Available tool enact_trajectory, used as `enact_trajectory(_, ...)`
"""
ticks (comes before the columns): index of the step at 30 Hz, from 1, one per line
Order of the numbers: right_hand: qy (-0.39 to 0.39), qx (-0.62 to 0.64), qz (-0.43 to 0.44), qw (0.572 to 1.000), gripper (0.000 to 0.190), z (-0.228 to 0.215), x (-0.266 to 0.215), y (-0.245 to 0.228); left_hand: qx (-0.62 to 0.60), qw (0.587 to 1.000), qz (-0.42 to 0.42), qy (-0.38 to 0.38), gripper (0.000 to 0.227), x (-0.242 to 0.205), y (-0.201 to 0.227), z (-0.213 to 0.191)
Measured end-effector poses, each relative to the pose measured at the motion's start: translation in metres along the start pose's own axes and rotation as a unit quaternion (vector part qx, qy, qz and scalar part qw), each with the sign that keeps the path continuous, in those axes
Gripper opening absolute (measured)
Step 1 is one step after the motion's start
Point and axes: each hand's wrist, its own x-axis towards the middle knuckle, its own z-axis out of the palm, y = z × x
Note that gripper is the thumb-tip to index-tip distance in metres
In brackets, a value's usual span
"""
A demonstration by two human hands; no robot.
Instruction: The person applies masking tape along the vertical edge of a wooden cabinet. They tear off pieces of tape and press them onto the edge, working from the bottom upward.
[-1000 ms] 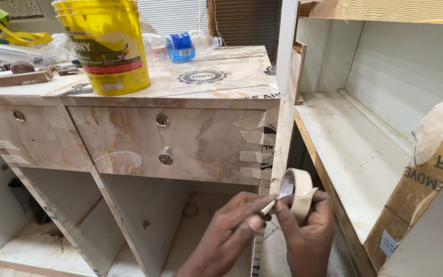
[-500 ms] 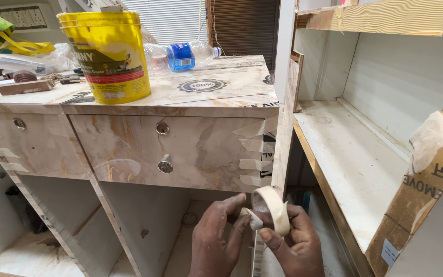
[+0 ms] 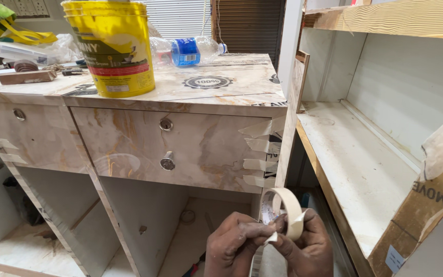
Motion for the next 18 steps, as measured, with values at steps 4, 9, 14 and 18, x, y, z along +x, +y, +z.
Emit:
enact_trajectory(4,0.070,-0.256,-0.050,0.963,0.038,0.015,-0.004,-0.014,-0.126,0.990,-0.057,-0.032,0.019,0.000,-0.009,-0.003)
enact_trajectory(9,0.003,-0.394,-0.112,0.912,0.039,0.028,-0.007,-0.025,-0.284,0.937,-0.206,0.001,0.028,0.010,-0.019,-0.007)
enact_trajectory(14,-0.015,-0.219,-0.025,0.975,0.038,0.031,-0.006,-0.029,-0.281,0.944,-0.168,0.050,0.039,0.010,-0.016,-0.012)
enact_trajectory(18,0.014,-0.172,-0.043,0.984,0.034,0.040,-0.013,-0.019,-0.148,0.972,-0.178,0.044,0.023,0.010,-0.020,-0.008)
